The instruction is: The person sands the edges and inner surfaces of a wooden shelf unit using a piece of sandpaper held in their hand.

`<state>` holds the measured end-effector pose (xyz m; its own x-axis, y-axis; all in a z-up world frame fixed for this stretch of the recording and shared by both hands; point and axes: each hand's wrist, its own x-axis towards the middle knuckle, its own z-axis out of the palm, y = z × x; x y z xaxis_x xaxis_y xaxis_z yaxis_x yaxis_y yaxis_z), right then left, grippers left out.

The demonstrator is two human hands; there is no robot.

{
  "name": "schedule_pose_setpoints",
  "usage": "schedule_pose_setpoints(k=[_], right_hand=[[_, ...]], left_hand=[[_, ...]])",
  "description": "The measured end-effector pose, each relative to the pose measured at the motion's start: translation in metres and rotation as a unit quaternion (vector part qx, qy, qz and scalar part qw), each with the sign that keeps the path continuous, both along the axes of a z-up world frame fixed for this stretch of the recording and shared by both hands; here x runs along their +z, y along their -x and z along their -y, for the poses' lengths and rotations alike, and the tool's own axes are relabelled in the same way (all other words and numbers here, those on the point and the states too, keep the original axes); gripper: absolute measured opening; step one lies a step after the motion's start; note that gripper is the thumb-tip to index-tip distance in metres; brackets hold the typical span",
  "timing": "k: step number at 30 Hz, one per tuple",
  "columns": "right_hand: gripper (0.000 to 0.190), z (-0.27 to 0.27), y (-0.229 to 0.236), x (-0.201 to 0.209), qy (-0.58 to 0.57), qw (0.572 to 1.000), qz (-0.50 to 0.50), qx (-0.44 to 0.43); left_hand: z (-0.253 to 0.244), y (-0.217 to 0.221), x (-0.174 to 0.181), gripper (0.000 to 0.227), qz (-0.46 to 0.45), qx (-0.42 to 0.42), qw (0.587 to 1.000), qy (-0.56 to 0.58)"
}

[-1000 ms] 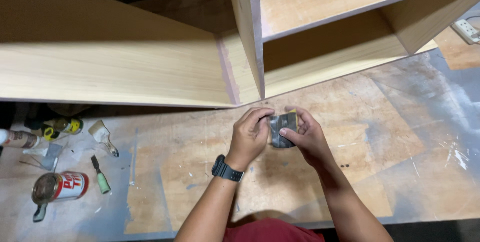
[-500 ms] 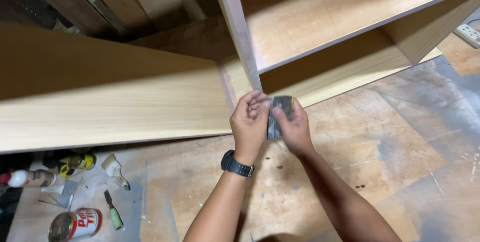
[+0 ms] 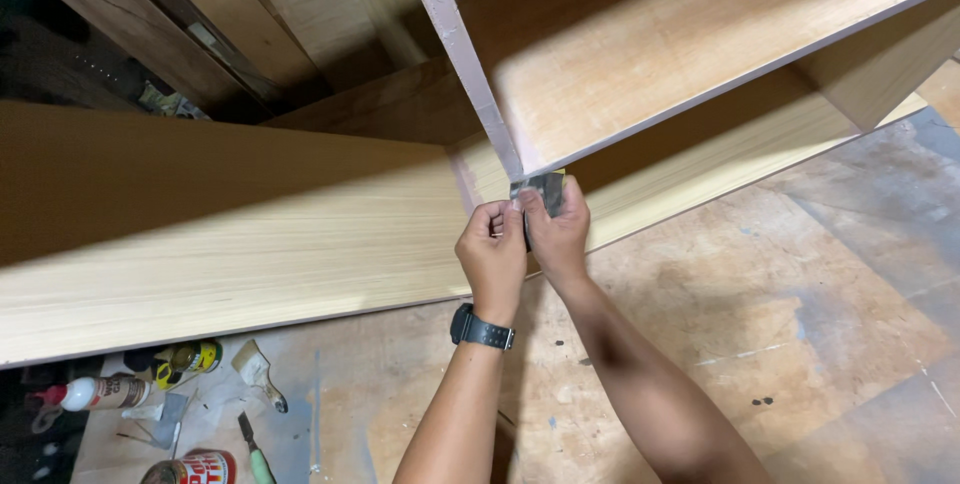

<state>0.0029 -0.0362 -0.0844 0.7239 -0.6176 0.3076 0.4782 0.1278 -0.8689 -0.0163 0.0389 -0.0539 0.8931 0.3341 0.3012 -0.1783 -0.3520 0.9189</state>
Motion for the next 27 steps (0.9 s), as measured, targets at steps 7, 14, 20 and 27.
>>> schedule_pose_setpoints(k=[7, 14, 20, 27], right_hand=[[0.027, 0.022, -0.006, -0.004, 0.010, 0.999, -0.026, -0.020], [0.033, 0.000, -0.013, -0.024, -0.030, 0.998, -0.037, -0.041], [0.032, 0.014, -0.011, -0.006, -0.037, 0.994, -0.041, -0.094], [0.029, 0.006, -0.015, -0.018, -0.019, 0.999, -0.001, -0.051]], left_hand=[[0.004, -0.003, 0.011, 0.019, 0.024, -0.014, 0.998, -0.059], [-0.013, -0.021, 0.099, 0.062, 0.181, -0.053, 0.976, -0.109], [0.006, -0.063, 0.136, 0.117, 0.177, -0.136, 0.956, -0.193], [0.010, -0.075, 0.127, 0.098, 0.194, -0.132, 0.955, -0.179]])
